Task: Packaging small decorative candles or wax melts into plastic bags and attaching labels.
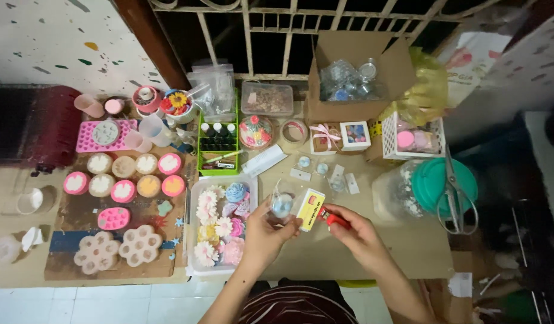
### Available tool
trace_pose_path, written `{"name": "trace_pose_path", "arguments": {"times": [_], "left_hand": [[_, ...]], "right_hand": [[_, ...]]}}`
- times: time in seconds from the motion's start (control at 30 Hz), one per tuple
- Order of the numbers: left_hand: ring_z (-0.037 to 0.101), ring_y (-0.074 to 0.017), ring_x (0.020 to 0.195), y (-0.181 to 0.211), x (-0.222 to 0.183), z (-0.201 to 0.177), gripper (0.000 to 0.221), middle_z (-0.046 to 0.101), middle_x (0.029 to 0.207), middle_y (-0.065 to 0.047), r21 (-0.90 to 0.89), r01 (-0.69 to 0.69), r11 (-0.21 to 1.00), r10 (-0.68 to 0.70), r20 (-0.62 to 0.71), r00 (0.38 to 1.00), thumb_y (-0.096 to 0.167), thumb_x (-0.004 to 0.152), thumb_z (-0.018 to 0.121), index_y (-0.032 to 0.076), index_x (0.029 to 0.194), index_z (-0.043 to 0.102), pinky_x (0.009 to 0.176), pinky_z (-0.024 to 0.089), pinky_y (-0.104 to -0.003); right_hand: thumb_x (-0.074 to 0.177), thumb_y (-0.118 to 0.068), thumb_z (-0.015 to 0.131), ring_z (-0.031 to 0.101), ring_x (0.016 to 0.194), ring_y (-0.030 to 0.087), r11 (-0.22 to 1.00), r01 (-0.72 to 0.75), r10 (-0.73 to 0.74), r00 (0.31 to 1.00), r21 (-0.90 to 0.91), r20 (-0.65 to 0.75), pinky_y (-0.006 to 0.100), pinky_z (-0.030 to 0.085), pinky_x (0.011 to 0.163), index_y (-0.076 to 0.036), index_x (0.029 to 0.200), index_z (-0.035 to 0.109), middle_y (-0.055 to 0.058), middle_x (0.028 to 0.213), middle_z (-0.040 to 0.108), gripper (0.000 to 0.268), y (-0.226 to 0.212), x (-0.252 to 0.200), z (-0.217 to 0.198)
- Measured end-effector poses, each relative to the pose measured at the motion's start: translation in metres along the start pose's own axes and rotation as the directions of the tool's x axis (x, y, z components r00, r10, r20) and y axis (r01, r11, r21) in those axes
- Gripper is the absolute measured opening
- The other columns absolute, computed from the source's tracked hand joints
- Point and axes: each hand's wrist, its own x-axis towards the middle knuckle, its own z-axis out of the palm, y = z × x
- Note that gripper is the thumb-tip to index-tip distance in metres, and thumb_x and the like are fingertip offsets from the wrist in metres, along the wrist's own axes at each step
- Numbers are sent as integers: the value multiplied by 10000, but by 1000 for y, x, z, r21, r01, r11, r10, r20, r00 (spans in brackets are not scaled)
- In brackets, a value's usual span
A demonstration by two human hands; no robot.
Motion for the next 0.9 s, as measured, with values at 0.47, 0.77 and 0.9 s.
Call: {"name": "trace_pose_path", "arguments": {"times": [0.47,0.77,0.9], "left_hand": [[730,-92,648,39,-20,17,444,767,799,-54,274,-20,961,-16,129,992,4,807,745,48,1244,678,579,585,-240],[744,-100,695,33,-20,14,477,764,822,-63,295,-83,952,31,180,983,7,766,785,27,1229,672,598,599,-250],[757,-122,692,31,-22,13,465,773,833,-79,276,-57,959,1,197,980,5,783,771,22,1239,679,608,610,-258]], "right_hand": [[854,-34,764,676,1002,166,945,-114,130,991,306,-32,333,526,901,43,1163,715,90,1065,753,322,-5,-10,19],[845,-43,781,687,989,184,917,-134,154,988,376,-24,350,534,897,45,1114,719,105,1053,749,290,8,-12,14],[852,-36,786,678,949,179,947,-89,114,991,310,-64,338,526,862,62,1124,725,118,1041,751,295,17,-15,16]]}}
